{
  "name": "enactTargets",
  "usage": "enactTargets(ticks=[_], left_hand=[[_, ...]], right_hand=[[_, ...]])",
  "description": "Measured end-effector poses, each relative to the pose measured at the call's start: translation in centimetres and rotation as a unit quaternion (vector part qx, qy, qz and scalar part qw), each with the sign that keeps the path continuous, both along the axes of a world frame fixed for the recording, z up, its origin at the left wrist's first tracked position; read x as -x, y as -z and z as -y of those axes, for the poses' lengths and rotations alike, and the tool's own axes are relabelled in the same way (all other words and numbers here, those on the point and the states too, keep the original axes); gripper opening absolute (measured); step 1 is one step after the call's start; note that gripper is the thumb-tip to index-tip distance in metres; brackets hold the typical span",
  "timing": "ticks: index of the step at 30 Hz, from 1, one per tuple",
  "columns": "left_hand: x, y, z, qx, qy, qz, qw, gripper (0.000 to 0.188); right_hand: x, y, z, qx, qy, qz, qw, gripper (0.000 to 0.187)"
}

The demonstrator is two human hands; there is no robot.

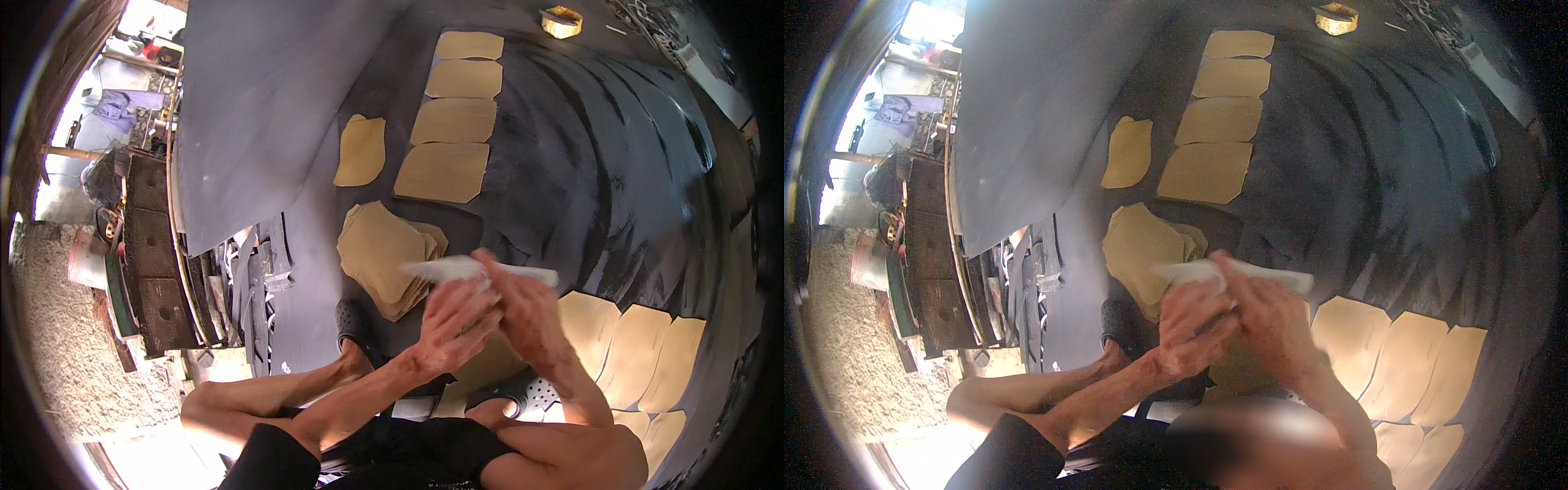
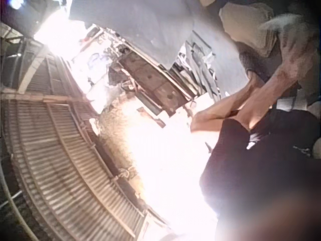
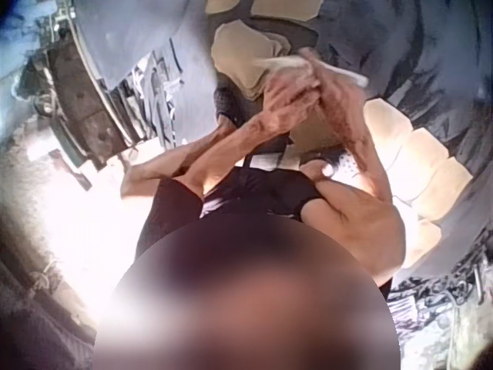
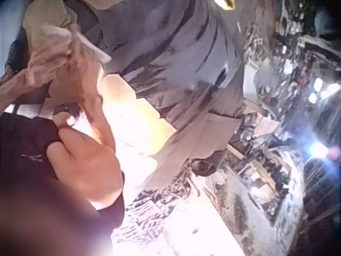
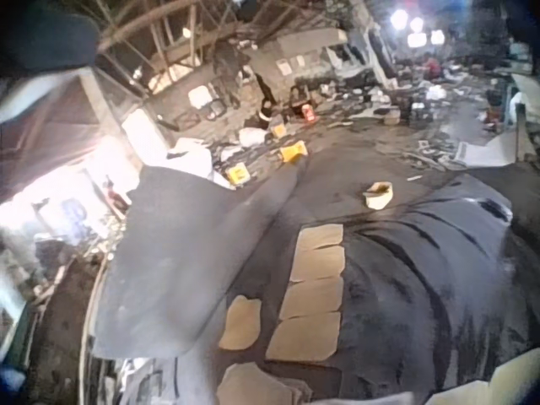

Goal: The person places irregularly shaped paper pieces onto a large dark surface, arranging them in a pattern. They pick up pieces from a stack and position them one by one, occasionally adjusting their placement.

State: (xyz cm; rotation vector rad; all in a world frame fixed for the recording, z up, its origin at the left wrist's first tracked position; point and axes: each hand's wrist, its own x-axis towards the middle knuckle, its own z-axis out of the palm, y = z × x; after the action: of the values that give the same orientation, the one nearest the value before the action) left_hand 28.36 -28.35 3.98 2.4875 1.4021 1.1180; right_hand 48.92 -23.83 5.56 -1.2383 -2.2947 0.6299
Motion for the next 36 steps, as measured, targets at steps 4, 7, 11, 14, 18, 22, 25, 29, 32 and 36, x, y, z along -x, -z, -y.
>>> enactTargets(ticks=[4, 7, 11, 14, 18, 22, 25, 29, 32, 36], left_hand=[[-3.3, -1.7, -1.8, 0.178, -0.268, 0.317, 0.892, 0.080], [-3.7, -1.9, -3.1, 0.521, -0.199, 0.587, 0.587, 0.061], [-3.6, -0.6, -5.6, 0.455, -0.068, 0.433, 0.775, 0.039], [-2.6, 0.4, -8.1, 0.545, -0.011, 0.354, 0.760, 0.038], [-2.2, 0.6, -10.7, 0.540, 0.024, 0.331, 0.773, 0.055], [-1.5, 2.0, -11.7, 0.579, -0.042, 0.358, 0.731, 0.061], [-2.4, 6.0, -10.0, 0.537, -0.197, 0.350, 0.742, 0.055], [-2.6, 11.0, -6.5, 0.505, -0.285, 0.372, 0.725, 0.040], [-2.6, 12.1, -5.7, 0.500, -0.309, 0.352, 0.728, 0.032], [-2.5, 11.1, -6.2, 0.507, -0.311, 0.314, 0.740, 0.031]], right_hand=[[-3.5, -1.2, -1.2, 0.237, 0.233, -0.334, 0.882, 0.042], [-3.8, 1.8, 0.1, 0.330, 0.270, -0.668, 0.610, 0.055], [-5.0, 7.0, -0.5, 0.450, 0.200, -0.665, 0.561, 0.060], [-7.5, 8.3, -3.3, 0.525, 0.151, -0.657, 0.520, 0.054], [-8.6, 6.4, -6.9, 0.376, 0.171, -0.543, 0.732, 0.042], [-7.6, 6.1, -9.4, 0.184, 0.176, -0.547, 0.797, 0.030], [-6.8, 9.0, -10.4, 0.275, 0.269, -0.387, 0.838, 0.024], [-7.5, 13.1, -10.1, 0.254, 0.250, -0.227, 0.906, 0.028], [-8.3, 14.3, -10.3, 0.273, 0.250, -0.226, 0.901, 0.029], [-8.8, 14.3, -10.6, 0.258, 0.263, -0.169, 0.914, 0.030]])
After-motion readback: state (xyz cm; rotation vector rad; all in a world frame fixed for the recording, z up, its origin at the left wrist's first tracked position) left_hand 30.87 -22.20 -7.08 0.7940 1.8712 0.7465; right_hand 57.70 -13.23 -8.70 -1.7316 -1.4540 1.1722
